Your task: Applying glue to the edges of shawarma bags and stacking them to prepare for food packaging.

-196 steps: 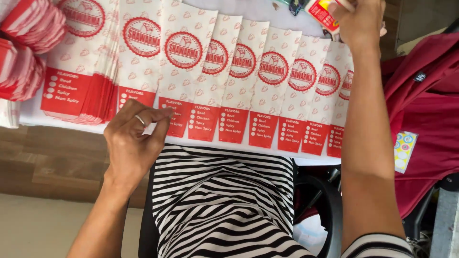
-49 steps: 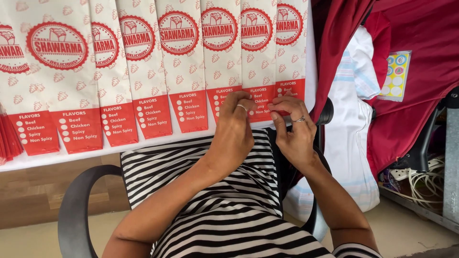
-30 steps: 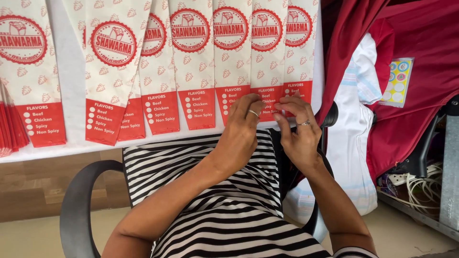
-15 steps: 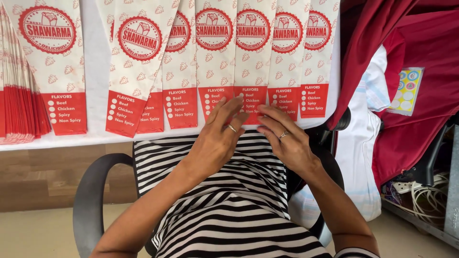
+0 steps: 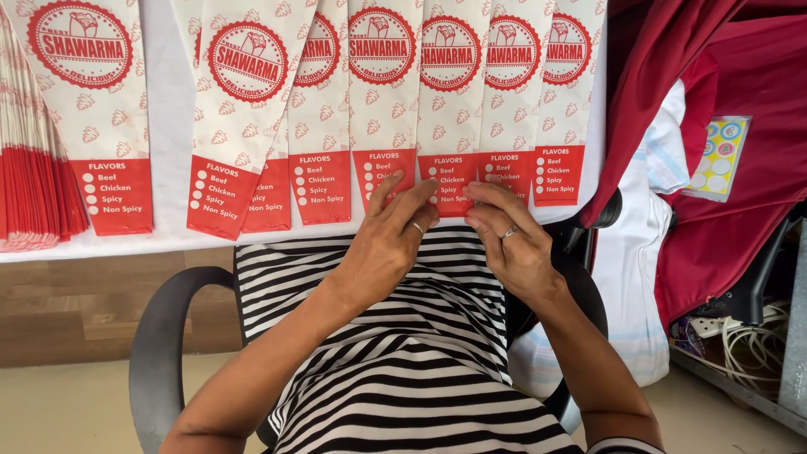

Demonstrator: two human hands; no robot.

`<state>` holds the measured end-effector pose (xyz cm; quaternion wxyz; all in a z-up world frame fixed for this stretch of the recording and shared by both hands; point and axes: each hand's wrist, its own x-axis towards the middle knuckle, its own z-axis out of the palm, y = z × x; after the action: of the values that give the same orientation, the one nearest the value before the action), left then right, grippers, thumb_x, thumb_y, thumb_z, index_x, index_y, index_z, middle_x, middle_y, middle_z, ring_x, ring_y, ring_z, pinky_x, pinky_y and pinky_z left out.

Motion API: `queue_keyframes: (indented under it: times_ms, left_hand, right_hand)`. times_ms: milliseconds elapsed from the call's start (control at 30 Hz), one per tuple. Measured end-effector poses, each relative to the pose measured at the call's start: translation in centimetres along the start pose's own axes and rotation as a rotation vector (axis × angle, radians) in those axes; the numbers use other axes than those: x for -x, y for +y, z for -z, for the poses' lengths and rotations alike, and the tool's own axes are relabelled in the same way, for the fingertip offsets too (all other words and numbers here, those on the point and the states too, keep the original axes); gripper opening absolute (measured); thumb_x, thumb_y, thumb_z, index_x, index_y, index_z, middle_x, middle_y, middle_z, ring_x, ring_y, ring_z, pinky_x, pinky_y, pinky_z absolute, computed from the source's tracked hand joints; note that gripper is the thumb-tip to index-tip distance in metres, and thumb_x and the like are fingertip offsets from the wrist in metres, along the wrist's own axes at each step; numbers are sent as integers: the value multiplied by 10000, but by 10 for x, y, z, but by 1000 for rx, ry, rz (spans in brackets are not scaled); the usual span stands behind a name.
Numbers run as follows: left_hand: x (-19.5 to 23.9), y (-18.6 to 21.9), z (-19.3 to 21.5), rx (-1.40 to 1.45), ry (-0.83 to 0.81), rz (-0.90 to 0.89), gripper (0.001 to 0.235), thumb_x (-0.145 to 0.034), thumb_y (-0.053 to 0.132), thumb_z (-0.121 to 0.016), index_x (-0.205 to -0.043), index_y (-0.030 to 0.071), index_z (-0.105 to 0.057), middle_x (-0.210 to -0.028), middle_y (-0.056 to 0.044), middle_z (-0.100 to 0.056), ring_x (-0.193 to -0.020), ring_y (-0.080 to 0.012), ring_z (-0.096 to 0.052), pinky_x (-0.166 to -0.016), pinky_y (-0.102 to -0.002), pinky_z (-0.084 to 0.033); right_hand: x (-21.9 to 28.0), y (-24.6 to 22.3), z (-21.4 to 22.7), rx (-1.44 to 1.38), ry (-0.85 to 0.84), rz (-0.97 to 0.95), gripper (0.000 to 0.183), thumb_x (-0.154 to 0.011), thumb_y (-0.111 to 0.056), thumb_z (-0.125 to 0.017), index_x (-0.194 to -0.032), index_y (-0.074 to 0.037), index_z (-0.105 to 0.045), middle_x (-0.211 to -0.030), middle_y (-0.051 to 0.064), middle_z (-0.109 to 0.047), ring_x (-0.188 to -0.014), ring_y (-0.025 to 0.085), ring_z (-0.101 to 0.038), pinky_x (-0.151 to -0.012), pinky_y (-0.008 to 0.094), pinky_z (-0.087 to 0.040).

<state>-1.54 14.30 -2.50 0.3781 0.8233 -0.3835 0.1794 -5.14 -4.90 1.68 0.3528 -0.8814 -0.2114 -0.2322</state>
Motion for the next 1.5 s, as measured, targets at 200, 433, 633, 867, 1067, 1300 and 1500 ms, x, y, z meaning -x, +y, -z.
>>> queue_keyframes:
  times_ms: [200, 433, 633, 867, 1067, 1300, 1500]
  left_hand:
    - [-13, 8, 0, 43, 11, 191, 131, -938, 31, -710, -851, -62, -685, -1105, -121, -611, -1135, -253, -646, -1145, -503, -373]
    - [-23, 11, 2, 152, -21, 328, 121, -802, -91, -770, -864, -61, -671, -1000, -136, -608, -1153, -322, -623, -1093, -528, -391]
    - [-19, 12, -2, 221, 32, 386, 176, -814, -113, -745, -919, -28, -632, -1036, -132, -595, -1200, -337, -611, -1114, -490, -389]
    - [-21, 18, 7, 273, 29, 437, 162, -870, -177, -623, -1001, -90, -662, -1080, -197, -614, -1209, -402, -605, -1107, -512, -416]
    - [-23, 15, -15, 1, 24, 289, 252, -865, 77, -818, -1002, -92, -692, -996, -203, -649, -1174, -373, -604, -1086, -541, -391]
    - [-20, 14, -1, 221, 2, 399, 231, -849, -158, -672, -1073, -105, -660, -1062, -216, -641, -1180, -405, -627, -1082, -518, -439]
    - [-19, 19, 1, 213, 43, 361, 259, -841, -185, -664, -1078, -84, -643, -1079, -191, -611, -1183, -396, -628, -1083, -496, -445]
  right_hand:
    - [-13, -10, 0, -44, 59, -157, 63, -919, 64, -763, -904, 82, -704, -1075, 179, -717, -1012, 353, -742, -904, 472, -621]
    - [-11, -12, -7, -134, 148, -252, 132, -907, 79, -766, -952, 80, -642, -1047, 199, -708, -995, 351, -734, -875, 456, -602]
    - [-12, -19, -32, 40, 265, -211, 255, -899, 31, -804, -1055, 73, -607, -960, 147, -687, -994, 353, -703, -1052, 547, -493]
    - [1, -12, -36, 12, 302, -230, 95, -964, 141, -654, -1047, 102, -625, -951, 164, -695, -974, 347, -713, -1041, 545, -520]
    - [-2, -18, -36, 71, 292, -219, 95, -971, 139, -661, -1047, 91, -629, -999, 168, -704, -1003, 341, -712, -1030, 531, -531]
    - [-9, -26, -30, 52, 232, -257, 95, -973, 172, -628, -1045, 109, -622, -968, 181, -696, -1006, 358, -706, -1086, 577, -478]
    - [-4, -21, -43, 157, 267, -233, 279, -910, 39, -806, -1129, 67, -636, -1067, 161, -669, -1064, 358, -680, -1088, 575, -474]
